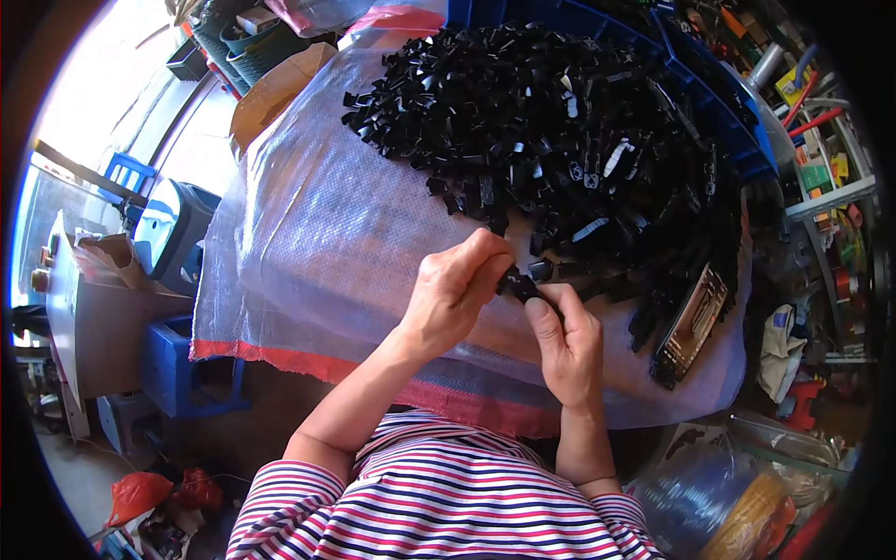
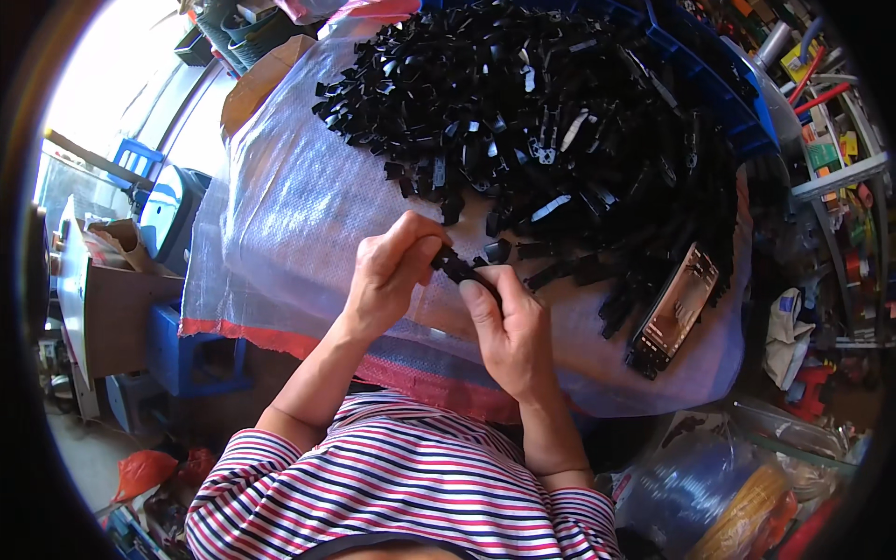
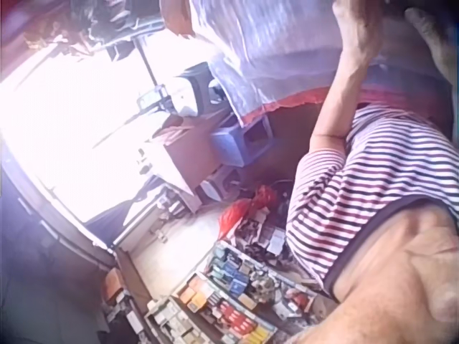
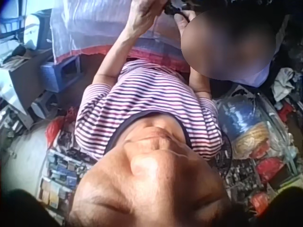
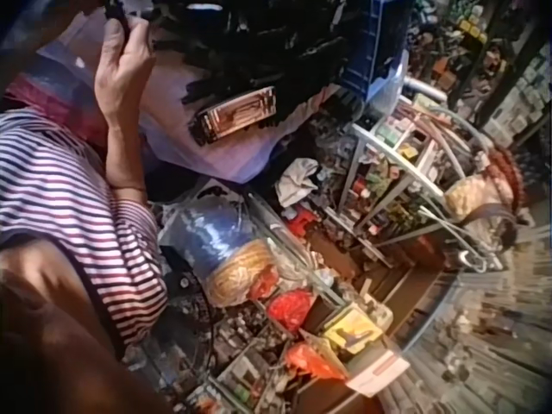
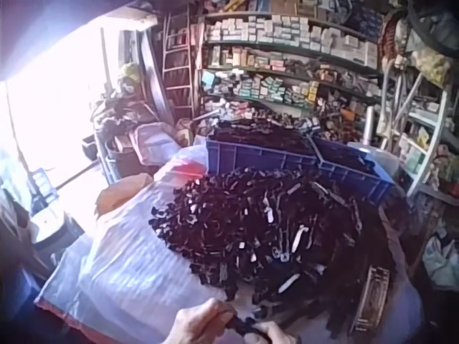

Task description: Assembling small black plastic components by snapping pieces together at a workbench.

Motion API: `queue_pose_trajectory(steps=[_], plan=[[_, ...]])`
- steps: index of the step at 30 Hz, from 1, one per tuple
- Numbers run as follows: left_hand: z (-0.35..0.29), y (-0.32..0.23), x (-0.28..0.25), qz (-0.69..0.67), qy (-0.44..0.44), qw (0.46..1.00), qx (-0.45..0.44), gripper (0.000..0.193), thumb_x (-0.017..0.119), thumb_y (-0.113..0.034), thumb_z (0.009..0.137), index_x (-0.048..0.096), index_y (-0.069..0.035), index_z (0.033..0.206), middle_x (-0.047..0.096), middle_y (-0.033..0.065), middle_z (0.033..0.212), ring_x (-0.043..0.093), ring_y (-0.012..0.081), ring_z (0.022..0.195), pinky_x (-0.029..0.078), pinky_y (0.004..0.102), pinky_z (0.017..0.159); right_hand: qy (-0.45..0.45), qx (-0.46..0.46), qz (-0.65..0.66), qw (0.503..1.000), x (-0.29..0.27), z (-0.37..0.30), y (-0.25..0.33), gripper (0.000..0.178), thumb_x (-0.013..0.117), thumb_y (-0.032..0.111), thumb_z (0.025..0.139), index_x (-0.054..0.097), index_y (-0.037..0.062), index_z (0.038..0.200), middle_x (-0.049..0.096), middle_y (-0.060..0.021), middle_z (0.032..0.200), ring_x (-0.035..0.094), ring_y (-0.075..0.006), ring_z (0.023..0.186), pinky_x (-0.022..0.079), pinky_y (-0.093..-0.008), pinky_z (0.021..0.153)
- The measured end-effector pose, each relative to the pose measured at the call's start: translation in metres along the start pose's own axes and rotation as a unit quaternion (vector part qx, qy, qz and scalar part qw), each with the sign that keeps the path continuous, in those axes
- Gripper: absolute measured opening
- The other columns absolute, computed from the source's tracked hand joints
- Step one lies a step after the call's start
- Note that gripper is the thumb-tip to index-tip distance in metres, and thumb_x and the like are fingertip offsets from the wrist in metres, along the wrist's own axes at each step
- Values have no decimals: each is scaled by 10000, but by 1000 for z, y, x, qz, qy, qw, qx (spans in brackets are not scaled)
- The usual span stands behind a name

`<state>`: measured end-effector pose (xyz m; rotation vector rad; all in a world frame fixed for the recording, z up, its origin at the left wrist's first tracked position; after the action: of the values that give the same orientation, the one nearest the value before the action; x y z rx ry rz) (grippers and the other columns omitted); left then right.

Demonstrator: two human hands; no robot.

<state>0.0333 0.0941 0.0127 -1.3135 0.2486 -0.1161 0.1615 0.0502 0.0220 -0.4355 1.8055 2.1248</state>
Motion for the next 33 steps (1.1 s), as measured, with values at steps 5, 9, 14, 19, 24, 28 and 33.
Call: queue_pose_trajectory(steps=[5, 9, 14, 19, 24, 28, 33], plan=[[-14, -25, -6, 92, -71, 989, 88, 52, 496, -18, 849, 535, 8, 829, 506, 73, 643, 483, 143, 538, 393, 257, 512, -38, 0, 66, 997, 19, -4, -3, 155, 522, 153, 899, 537, 4, 859, 605, -68, 718, 543, -111, 631, 423, -244, 570], [-26, 4, 4, -268, -80, 959, -50, 197, 475, -217, 882, 519, -30, 927, 489, 12, 790, 420, 69, 678, 349, 199, 602, -34, -38, 83, 995, 26, -6, 12, 171, 519, 192, 907, 502, 23, 923, 587, -103, 704, 587, -171, 628, 443, -272, 555], [-12, 30, 7, -556, -93, 809, -166, 298, 343, -358, 953, 490, -98, 963, 561, 145, 1042, 502, 188, 810, 426, 287, 605, 30, -156, -183, 970, -10, -2, 32, 199, 566, 75, 822, 554, 18, 1013, 581, -124, 979, 597, -274, 818, 489, -343, 660], [-6, 26, 1, -686, 21, 712, -146, 382, 456, -288, 904, 447, -55, 1208, 528, 168, 1173, 480, 145, 743, 403, 225, 552, 32, -159, -377, 912, -34, 2, 0, 268, 518, -50, 726, 594, -2, 979, 563, -109, 986, 538, -287, 881, 464, -345, 763], [-8, 30, -16, -552, -13, 825, -119, 263, 610, -9, 733, 633, -6, 995, 581, 115, 1116, 489, 101, 718, 391, 196, 565, 1, -161, -304, 939, -39, 1, 0, 253, 622, -67, 682, 582, -5, 924, 563, -118, 897, 549, -273, 829, 463, -343, 728], [-2, 8, -23, -48, -50, 998, 7, 143, 617, 7, 741, 646, -1, 881, 614, 95, 928, 569, 148, 831, 440, 227, 657, -85, -62, -119, 987, -58, -6, -11, 192, 634, -18, 744, 569, 1, 923, 592, -97, 946, 569, -171, 843, 452, -254, 713], [-13, -6, 12, 375, -36, 924, 62, 283, 617, 0, 627, 584, -36, 906, 534, 107, 861, 533, 303, 829, 443, 377, 728, -21, -127, 25, 991, -33, -12, -6, 158, 652, 29, 759, 542, 20, 872, 587, -97, 950, 560, -158, 820, 441, -250, 713]])
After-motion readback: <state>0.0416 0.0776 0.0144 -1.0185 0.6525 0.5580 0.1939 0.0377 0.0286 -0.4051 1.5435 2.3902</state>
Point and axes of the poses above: each hand's wrist, its own z-axis towards the middle knuckle, its own x-axis out of the palm, y = z × x, the point moved 9 cm from there along z, towards the middle knuckle
